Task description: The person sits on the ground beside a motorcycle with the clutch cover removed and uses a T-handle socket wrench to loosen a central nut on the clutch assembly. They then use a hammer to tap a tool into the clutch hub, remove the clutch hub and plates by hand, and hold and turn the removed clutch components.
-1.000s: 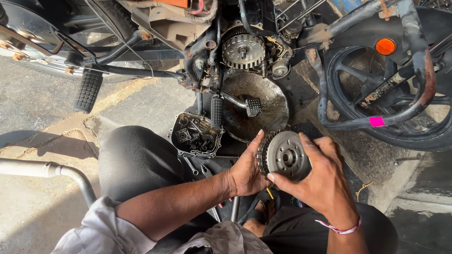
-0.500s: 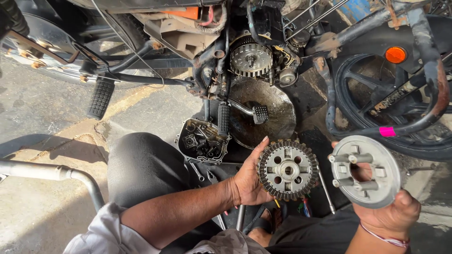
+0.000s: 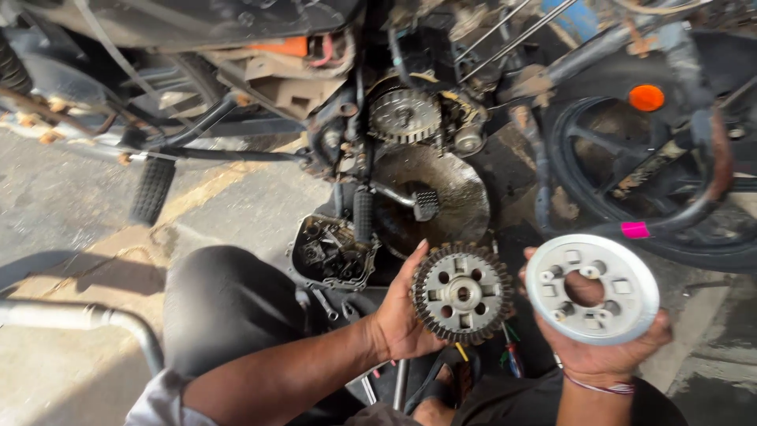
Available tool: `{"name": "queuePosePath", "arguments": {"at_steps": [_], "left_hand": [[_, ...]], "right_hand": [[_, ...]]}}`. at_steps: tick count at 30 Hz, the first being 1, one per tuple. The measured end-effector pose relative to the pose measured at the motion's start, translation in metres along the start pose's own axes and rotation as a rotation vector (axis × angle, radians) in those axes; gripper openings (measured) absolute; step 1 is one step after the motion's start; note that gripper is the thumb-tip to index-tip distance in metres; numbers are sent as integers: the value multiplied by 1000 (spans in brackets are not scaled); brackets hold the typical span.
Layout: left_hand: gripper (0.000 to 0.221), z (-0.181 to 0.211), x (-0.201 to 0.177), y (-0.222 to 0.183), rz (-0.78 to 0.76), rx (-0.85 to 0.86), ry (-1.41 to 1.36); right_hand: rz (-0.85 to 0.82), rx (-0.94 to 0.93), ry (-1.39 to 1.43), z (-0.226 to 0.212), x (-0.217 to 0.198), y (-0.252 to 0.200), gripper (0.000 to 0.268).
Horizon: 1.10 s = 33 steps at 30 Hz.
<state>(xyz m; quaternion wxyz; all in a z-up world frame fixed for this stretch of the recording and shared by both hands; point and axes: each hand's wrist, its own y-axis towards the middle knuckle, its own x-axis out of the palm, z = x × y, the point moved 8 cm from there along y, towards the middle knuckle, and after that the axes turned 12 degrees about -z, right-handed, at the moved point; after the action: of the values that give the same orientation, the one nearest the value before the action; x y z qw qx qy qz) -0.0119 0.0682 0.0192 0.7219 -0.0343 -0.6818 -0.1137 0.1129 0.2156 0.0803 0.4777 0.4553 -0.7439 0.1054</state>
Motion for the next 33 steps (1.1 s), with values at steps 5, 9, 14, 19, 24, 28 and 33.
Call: {"name": "queuePosePath", "arguments": {"at_steps": [5, 9, 14, 19, 24, 28, 33], "left_hand": [[93, 5, 7, 1, 74, 62, 14], [92, 3, -2, 1, 129, 32, -25], [95, 3, -22, -5, 326, 9, -28], [95, 4, -18, -8, 381, -6, -17], [93, 2, -24, -9, 382, 15, -19], [86, 7, -12, -2, 333, 70, -39], [86, 9, -9, -11, 492, 49, -35]], "right_hand": [[75, 78, -278, 12, 2, 6, 108], [109, 59, -269, 10, -9, 2, 108], [30, 146, -215, 21, 13, 10, 105], [64, 123, -188, 21, 6, 5, 104], [-4, 96, -114, 26, 8, 5, 105], [43, 91, -115, 24, 14, 10, 106], [35, 102, -71, 30, 8, 7, 108]]}}
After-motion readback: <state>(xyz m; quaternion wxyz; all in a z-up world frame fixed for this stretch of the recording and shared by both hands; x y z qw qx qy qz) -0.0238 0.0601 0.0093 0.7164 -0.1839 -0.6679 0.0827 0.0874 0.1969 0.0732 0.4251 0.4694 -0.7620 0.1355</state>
